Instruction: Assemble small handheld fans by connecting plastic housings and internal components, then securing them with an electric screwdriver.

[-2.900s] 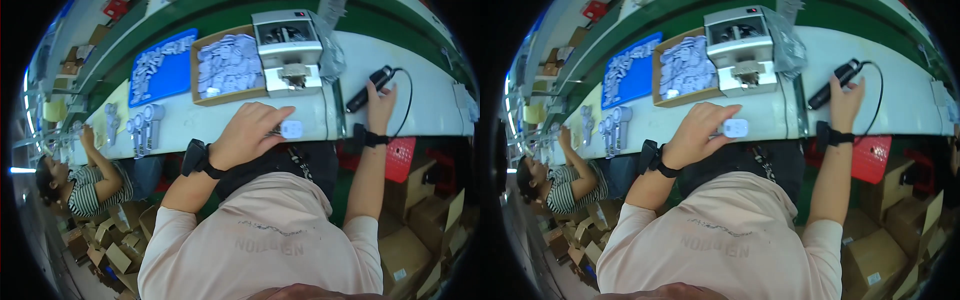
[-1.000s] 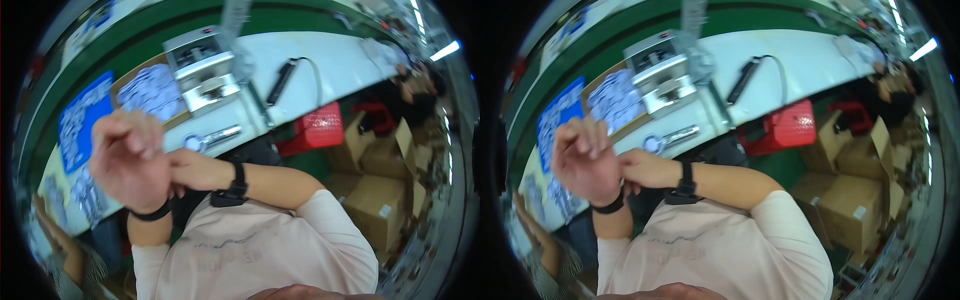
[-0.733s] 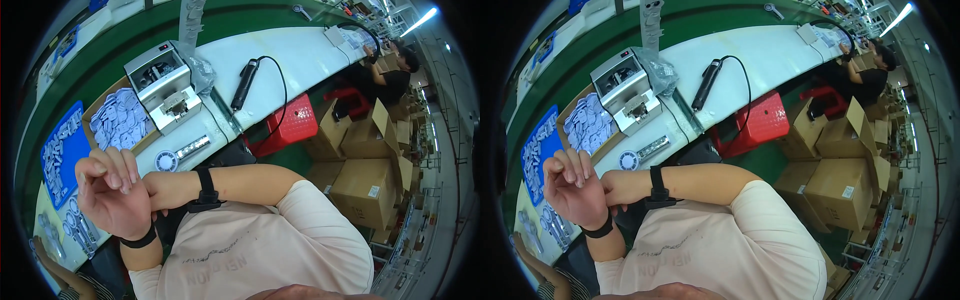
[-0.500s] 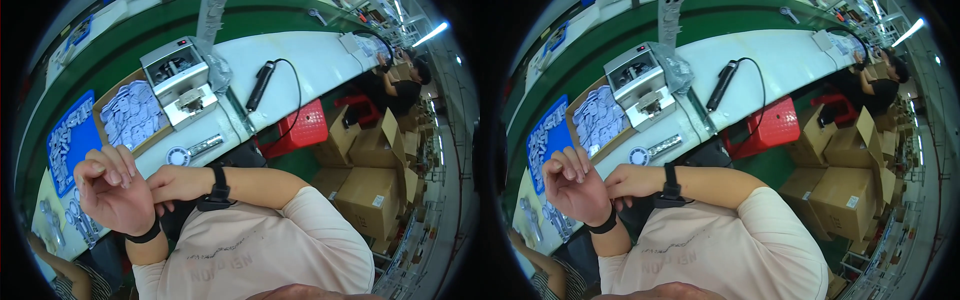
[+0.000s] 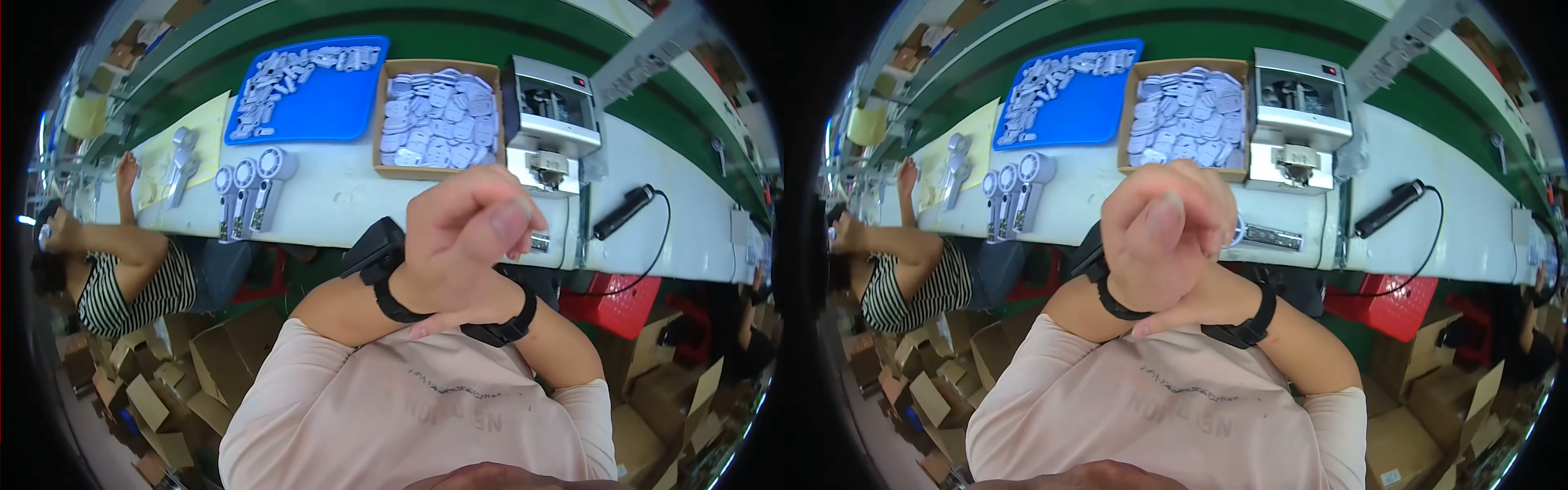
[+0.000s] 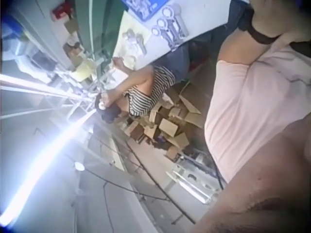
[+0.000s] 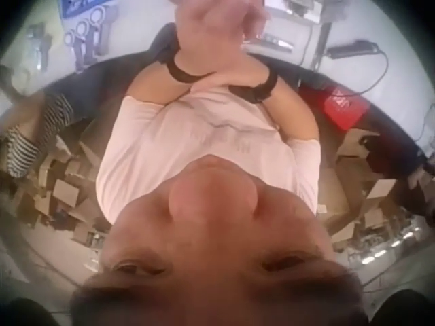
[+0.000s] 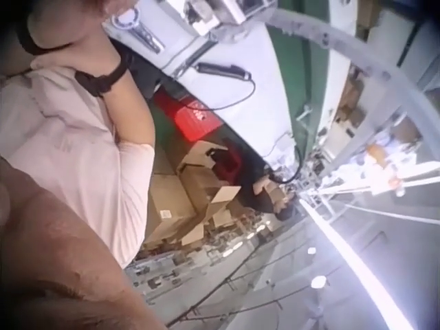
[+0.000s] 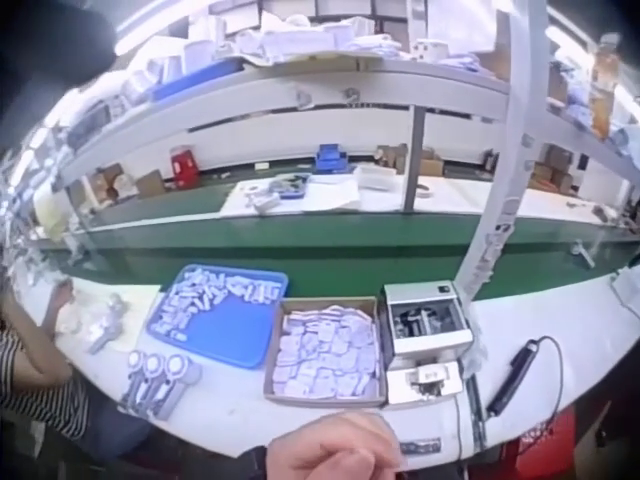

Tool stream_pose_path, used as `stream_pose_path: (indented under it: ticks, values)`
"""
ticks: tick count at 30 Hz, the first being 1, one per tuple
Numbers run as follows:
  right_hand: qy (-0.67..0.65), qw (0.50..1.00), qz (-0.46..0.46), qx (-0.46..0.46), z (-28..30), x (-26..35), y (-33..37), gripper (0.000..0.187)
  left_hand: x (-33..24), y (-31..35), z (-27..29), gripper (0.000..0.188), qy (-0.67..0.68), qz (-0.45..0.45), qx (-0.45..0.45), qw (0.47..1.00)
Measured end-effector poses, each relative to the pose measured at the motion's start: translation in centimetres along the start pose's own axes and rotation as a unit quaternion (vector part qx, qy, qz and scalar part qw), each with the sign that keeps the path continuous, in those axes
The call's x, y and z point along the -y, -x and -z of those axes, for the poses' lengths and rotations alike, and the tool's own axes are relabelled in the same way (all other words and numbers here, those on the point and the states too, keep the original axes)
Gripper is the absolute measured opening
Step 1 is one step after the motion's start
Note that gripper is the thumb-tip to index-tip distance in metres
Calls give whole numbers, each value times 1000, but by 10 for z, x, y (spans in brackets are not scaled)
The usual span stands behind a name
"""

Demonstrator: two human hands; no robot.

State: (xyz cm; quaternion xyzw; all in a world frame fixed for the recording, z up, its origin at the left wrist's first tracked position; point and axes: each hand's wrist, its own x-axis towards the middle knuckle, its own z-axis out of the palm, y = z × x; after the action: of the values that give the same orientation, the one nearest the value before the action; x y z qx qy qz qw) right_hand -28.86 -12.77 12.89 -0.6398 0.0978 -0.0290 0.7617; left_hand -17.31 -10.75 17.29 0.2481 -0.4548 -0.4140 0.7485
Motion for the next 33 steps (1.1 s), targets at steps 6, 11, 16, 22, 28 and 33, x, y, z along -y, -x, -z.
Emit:
stream_pose_path:
  ticks: [6, 11, 16, 22, 28, 33]
  values:
    - [60, 997, -45, -8, 15, 20, -9, 79, -3, -16, 28, 29, 41, 101, -69, 992]
    - [34, 992, 3, -124, 34, 21, 36, 76, 4, -59, 135, 17, -379, -9, -119, 918]
    - [-59, 989, -20, -131, 45, 2, 90, 76, 17, -117, 286, 25, -666, 19, -257, 700]
    - [-82, 970, 3, -230, 46, -11, 121, 69, 52, -139, 378, 41, -878, 244, -116, 396]
    - [-94, 946, 36, -310, 46, -20, 164, 62, 43, -144, 411, 34, -890, 246, -68, 377]
    - [-36, 915, 4, -403, 44, -36, 180, 52, 17, -127, 322, 39, -679, 150, -126, 707]
